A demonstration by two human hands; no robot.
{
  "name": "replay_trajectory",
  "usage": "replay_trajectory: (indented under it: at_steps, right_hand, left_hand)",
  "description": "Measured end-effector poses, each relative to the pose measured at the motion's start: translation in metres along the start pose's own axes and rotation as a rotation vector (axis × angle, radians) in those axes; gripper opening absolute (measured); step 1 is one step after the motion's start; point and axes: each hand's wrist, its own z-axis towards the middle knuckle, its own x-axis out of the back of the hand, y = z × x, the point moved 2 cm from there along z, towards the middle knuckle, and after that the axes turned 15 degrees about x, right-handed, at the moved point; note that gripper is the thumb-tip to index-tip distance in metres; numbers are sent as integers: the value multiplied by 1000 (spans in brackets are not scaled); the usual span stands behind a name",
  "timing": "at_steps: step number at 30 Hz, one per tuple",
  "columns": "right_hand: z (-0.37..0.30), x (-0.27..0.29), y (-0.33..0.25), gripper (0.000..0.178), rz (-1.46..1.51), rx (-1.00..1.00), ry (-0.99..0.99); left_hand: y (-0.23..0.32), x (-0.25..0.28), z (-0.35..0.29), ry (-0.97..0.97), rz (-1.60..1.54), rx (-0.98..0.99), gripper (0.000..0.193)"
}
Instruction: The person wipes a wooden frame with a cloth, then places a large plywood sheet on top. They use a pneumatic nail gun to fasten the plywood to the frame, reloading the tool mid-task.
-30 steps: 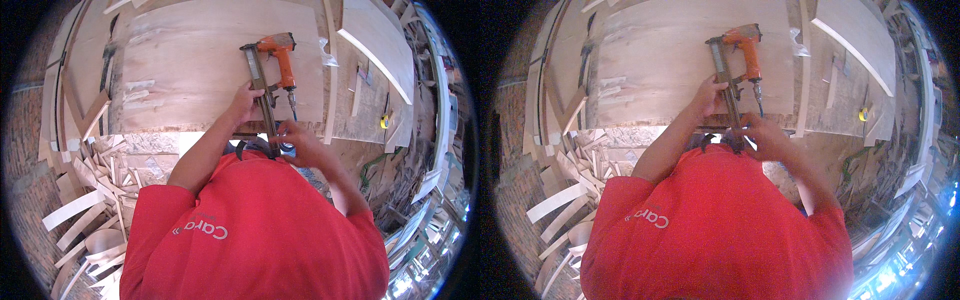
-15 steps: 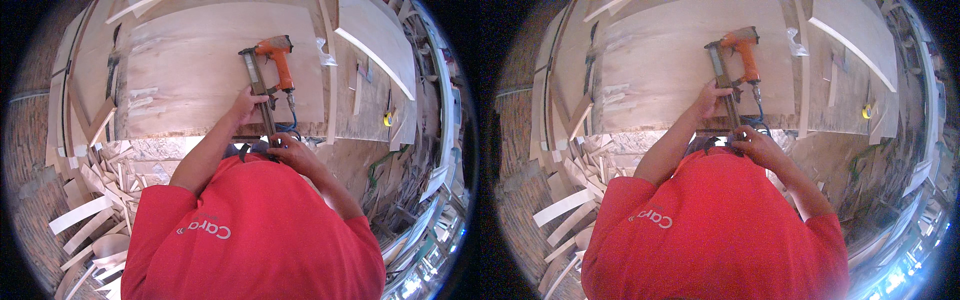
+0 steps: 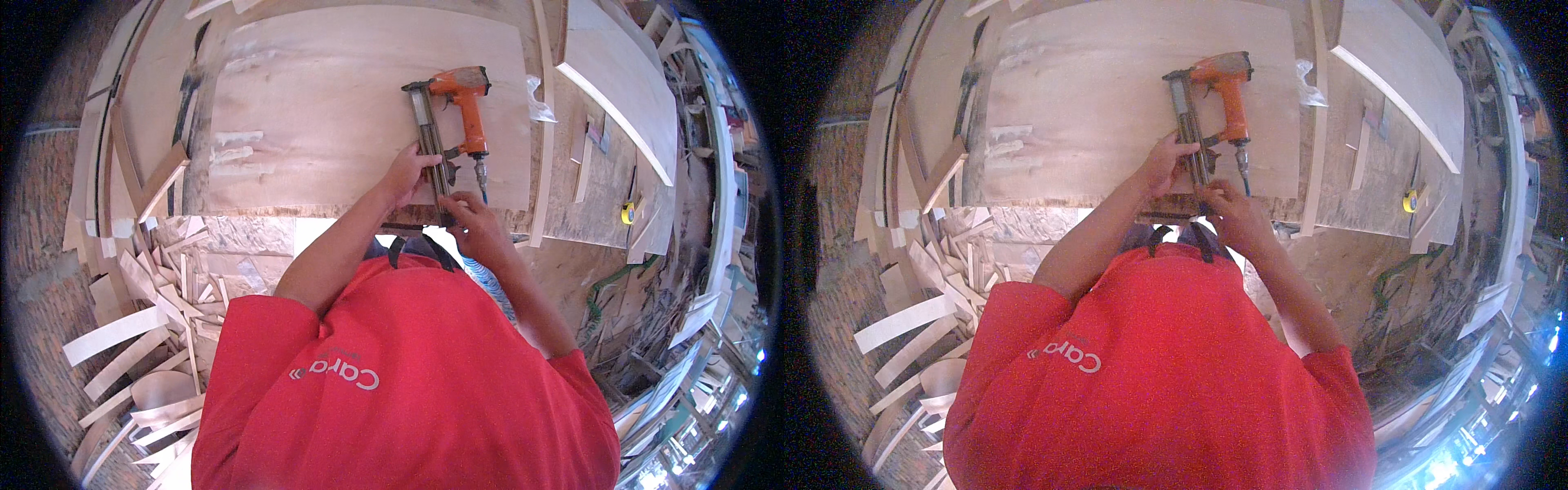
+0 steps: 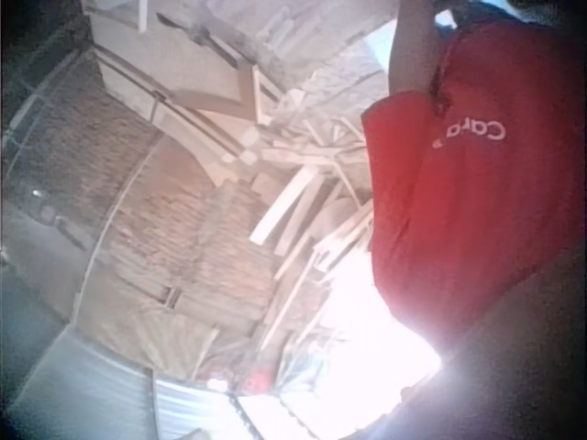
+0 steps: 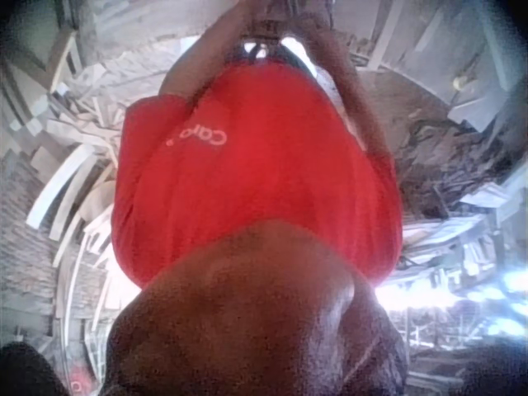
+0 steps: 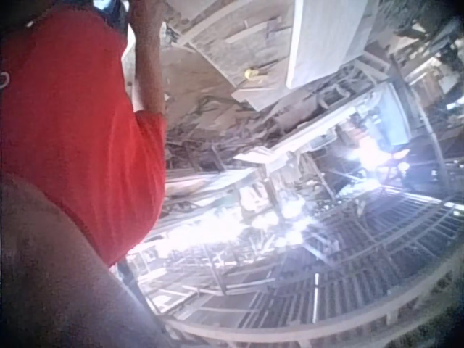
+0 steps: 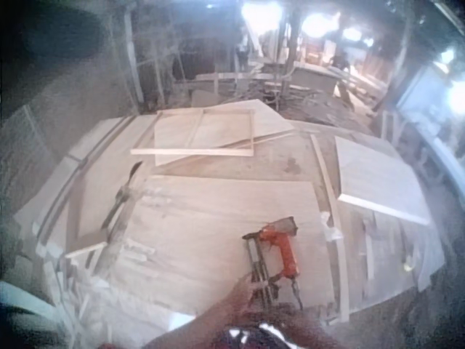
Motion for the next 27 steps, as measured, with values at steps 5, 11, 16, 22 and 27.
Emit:
replay_trajectory:
  at_steps: [5, 11, 16, 22, 27]
  right_hand:
    - [19, 24, 9, 76, -208, 81, 26]
    - [46, 28, 21, 124, -337, 81, -78]
    - [54, 30, 25, 123, -422, 122, -93]
    - [22, -3, 8, 59, -348, 120, -42]
    - [9, -20, 14, 41, -251, 158, 89]
  left_hand:
    - [2, -5, -2, 80, 15, -23, 33]
    - [5, -2, 5, 134, 112, -60, 27]
    - [4, 1, 9, 155, 39, -18, 23]
    - [8, 2, 10, 247, 75, 66, 21]
    - [10, -2, 7, 227, -18, 156, 40]
